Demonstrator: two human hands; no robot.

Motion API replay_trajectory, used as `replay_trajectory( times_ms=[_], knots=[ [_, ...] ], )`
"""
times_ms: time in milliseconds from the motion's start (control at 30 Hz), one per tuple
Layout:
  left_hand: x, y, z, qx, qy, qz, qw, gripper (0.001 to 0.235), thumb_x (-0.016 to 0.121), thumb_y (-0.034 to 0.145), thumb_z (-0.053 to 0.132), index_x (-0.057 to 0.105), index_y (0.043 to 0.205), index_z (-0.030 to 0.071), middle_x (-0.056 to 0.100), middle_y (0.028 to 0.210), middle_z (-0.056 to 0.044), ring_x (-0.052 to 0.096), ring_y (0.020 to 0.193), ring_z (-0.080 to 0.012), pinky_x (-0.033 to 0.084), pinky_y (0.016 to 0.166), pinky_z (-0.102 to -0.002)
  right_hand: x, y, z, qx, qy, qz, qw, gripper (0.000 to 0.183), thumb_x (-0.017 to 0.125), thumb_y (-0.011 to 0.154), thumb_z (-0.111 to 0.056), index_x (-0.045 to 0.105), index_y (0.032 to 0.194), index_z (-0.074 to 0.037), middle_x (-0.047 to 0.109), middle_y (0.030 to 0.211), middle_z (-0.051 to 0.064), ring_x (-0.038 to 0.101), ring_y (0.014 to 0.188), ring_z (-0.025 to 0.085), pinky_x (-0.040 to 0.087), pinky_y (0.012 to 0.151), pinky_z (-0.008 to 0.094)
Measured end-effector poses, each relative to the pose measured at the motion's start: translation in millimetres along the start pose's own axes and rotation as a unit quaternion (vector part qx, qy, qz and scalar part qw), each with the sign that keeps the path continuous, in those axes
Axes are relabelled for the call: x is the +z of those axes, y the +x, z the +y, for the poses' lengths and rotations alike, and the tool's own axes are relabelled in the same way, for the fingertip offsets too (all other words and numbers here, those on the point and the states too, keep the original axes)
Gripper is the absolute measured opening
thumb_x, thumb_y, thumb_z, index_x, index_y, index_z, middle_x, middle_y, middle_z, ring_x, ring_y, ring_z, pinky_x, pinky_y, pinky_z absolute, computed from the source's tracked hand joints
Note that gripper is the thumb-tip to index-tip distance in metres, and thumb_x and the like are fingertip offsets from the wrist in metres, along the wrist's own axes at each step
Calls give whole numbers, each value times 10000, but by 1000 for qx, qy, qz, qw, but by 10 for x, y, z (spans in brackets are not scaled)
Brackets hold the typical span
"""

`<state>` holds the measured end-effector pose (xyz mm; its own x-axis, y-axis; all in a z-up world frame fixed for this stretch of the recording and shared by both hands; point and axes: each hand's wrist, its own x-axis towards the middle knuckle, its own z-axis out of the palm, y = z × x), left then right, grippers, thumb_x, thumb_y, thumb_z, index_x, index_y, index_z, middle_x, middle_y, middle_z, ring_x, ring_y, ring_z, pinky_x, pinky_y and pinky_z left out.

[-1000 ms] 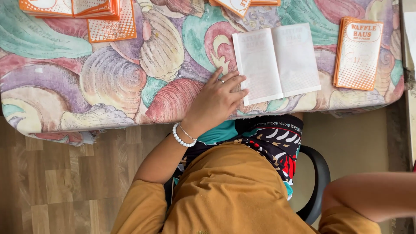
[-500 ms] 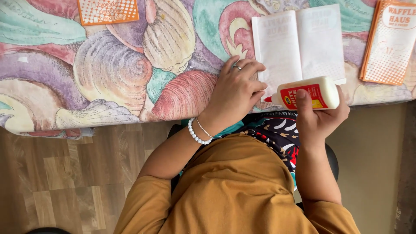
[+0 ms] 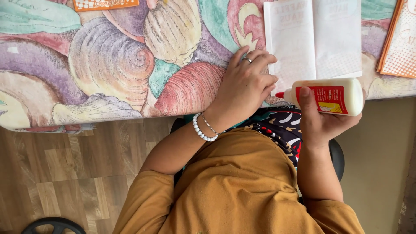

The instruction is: Folding and applying glue to paper bags to assemble them.

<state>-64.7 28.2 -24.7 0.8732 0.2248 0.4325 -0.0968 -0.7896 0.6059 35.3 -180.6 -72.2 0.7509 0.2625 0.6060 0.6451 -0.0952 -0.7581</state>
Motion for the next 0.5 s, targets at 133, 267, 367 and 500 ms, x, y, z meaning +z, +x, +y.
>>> replay_trajectory(
  times_ms=[133, 267, 367, 500],
  knots=[
    [25, -9, -7, 0, 1, -2, 1000, 49, 771, 887, 124, 808, 856, 113, 652, 1220, -109, 549, 1229, -319, 300, 1172, -534, 56, -115, 70, -19, -10, 6, 1000, 831, 916, 885, 68, 304, 1440, -21, 454, 1388, 277, 552, 1184, 357, 566, 993, 519],
    [20, -11, -4, -2, 4, -7, 1000, 50, 773, 885, 133, 798, 845, 118, 649, 1229, -110, 548, 1233, -319, 301, 1175, -536, 84, 49, -92, -17, 1, -3, 1000, 775, 890, 915, 105, 319, 1434, 28, 466, 1317, 278, 525, 1143, 350, 549, 993, 515],
    [29, -6, -7, 8, 6, 4, 1000, 46, 783, 874, 115, 793, 829, 118, 655, 1212, -110, 551, 1219, -313, 314, 1163, -530, 100, 168, -199, 29, -9, 24, 999, 509, 907, 920, 5, 479, 1186, 71, 539, 1001, 166, 542, 906, 246, 557, 786, 422],
    [16, -6, -10, 7, 9, 0, 1000, 40, 795, 869, 123, 794, 830, 120, 654, 1212, -103, 555, 1219, -308, 314, 1163, -523, 87, 119, -144, 20, 8, 76, 997, 478, 903, 915, 20, 489, 1154, 23, 605, 1023, 213, 621, 903, 282, 611, 783, 452]
  ],
)
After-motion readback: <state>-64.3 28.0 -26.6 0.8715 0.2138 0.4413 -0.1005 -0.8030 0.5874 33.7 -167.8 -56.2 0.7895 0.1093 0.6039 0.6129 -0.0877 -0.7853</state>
